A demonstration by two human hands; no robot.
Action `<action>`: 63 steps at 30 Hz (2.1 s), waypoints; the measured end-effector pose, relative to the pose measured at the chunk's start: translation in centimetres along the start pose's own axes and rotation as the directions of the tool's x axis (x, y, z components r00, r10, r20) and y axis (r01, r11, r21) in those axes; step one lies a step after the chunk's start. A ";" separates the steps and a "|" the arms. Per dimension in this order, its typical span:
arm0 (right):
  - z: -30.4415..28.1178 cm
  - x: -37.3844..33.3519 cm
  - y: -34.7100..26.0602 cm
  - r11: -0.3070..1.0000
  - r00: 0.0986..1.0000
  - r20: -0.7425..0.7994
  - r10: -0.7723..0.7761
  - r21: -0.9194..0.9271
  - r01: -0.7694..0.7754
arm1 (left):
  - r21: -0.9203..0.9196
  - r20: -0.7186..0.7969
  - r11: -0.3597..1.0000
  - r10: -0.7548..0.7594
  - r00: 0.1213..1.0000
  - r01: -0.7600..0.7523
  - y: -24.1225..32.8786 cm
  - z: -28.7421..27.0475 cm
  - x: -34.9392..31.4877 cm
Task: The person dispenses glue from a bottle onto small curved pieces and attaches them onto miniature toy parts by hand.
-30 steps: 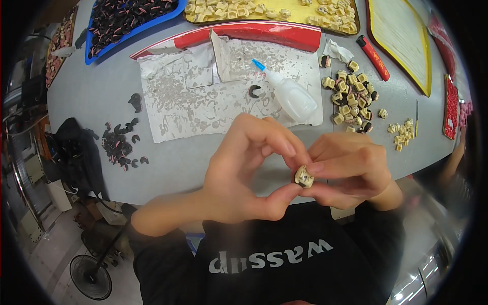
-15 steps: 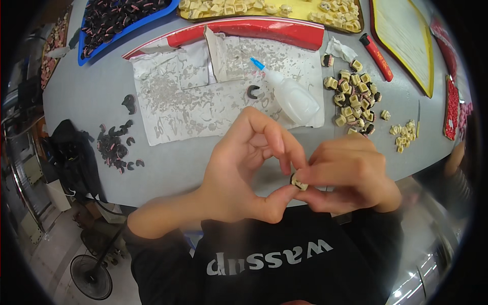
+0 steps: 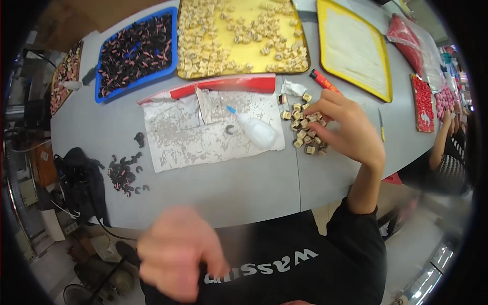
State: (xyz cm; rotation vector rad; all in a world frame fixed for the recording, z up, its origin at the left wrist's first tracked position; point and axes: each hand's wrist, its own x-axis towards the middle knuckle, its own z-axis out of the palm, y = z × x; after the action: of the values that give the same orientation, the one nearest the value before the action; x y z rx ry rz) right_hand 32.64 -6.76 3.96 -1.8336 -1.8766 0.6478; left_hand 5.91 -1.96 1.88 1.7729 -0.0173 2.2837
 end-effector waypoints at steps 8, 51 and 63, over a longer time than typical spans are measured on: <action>0.3 0.5 -0.4 0.989 0.972 -0.187 -0.142 0.026 0.149 | -0.524 -0.246 0.784 0.236 0.940 -0.334 7.0 3.8 8.0; 2.1 1.3 1.1 0.940 0.755 -0.598 -0.269 0.008 0.341 | -0.561 -0.469 0.694 0.183 0.864 -0.452 16.0 8.3 12.9; 1.8 1.3 -0.4 0.907 0.705 -0.614 -0.355 -0.045 0.418 | -0.551 -0.446 0.797 -0.027 0.895 -0.250 14.6 9.0 10.5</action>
State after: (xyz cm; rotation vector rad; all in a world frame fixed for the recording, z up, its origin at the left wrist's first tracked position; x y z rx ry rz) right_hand 31.17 -5.53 2.77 -1.2889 -1.6499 -0.0237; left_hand 9.09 -15.58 16.37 0.9417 -0.7044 2.3371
